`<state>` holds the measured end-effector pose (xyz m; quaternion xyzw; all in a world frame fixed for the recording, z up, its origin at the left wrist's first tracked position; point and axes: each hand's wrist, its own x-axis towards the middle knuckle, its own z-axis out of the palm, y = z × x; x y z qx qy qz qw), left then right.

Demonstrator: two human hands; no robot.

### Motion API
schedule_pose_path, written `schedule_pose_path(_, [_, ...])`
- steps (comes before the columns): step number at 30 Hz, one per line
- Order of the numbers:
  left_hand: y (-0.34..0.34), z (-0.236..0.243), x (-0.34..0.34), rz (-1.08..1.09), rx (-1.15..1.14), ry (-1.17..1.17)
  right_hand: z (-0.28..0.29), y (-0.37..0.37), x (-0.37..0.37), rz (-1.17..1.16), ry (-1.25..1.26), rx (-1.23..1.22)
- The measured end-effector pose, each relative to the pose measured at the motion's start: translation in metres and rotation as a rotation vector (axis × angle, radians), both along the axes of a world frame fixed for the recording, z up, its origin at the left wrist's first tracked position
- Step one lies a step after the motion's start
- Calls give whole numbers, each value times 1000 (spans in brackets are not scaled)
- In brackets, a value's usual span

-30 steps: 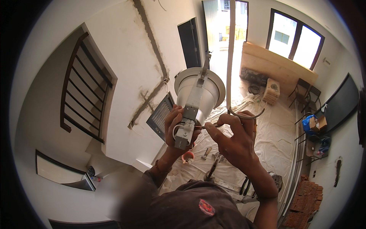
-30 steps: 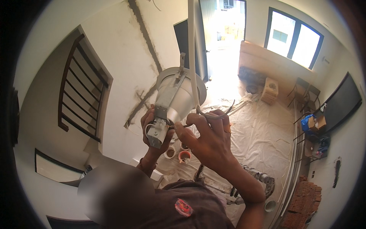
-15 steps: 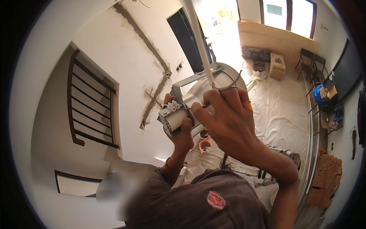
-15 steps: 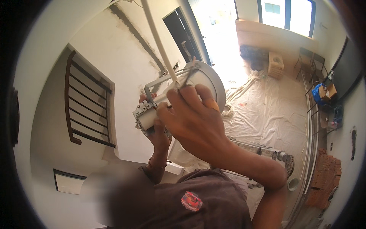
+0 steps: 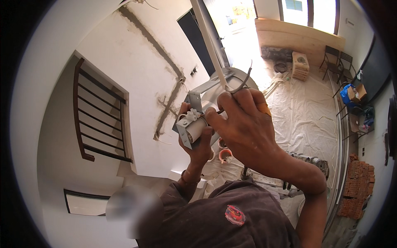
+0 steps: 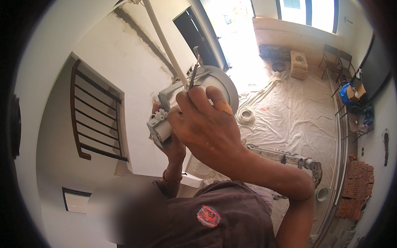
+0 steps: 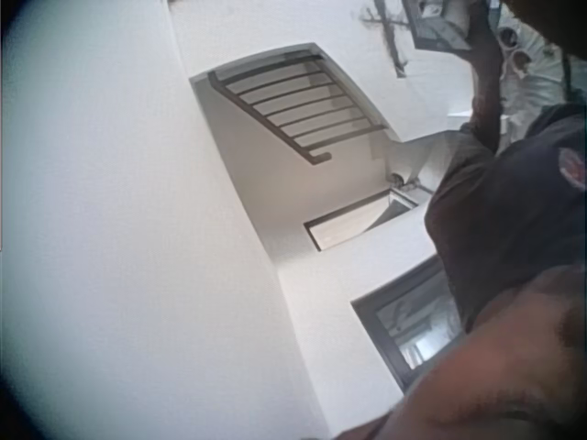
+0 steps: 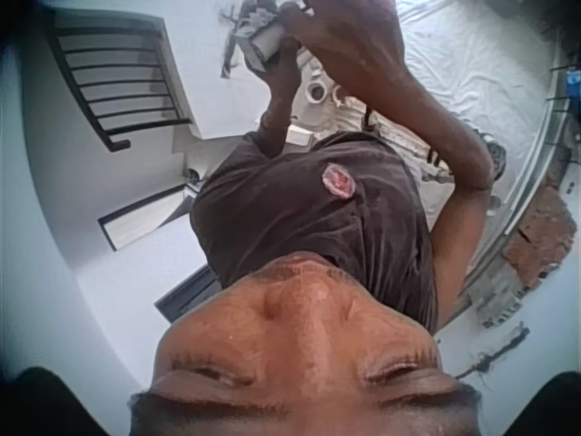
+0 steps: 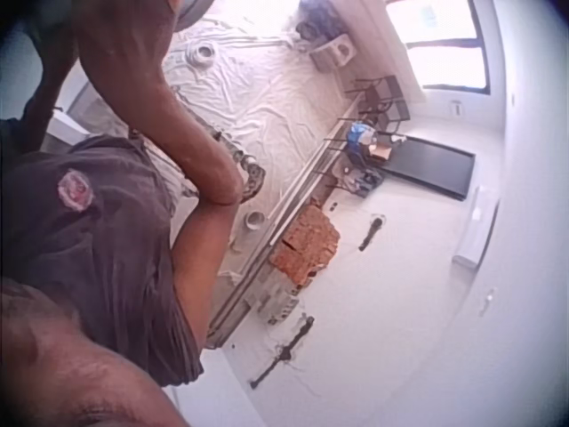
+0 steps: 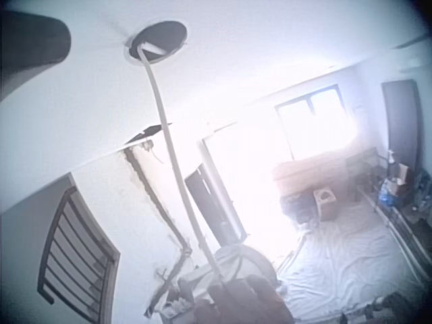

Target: The person stands on a ladder, strips the ends of wires extending from a ceiling hole with pliers, and connects them to a recessed light fixture using a screwdriver.

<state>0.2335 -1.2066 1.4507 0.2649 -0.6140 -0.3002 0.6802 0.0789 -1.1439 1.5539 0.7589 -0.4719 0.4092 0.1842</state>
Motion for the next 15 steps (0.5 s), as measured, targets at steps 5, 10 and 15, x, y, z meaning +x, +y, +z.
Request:
schedule_pose_path(5, [-2,0,3,123,-179,-203,2,4,-4,-16,6,2])
schedule_pose_path(10, [1,7,4,189,-245,-340,1,4,-4,-10,5,13])
schedule_pose_path(15, [-4,9,2,157,-254,-407,-15,-3,-7,-9,-61,-8])
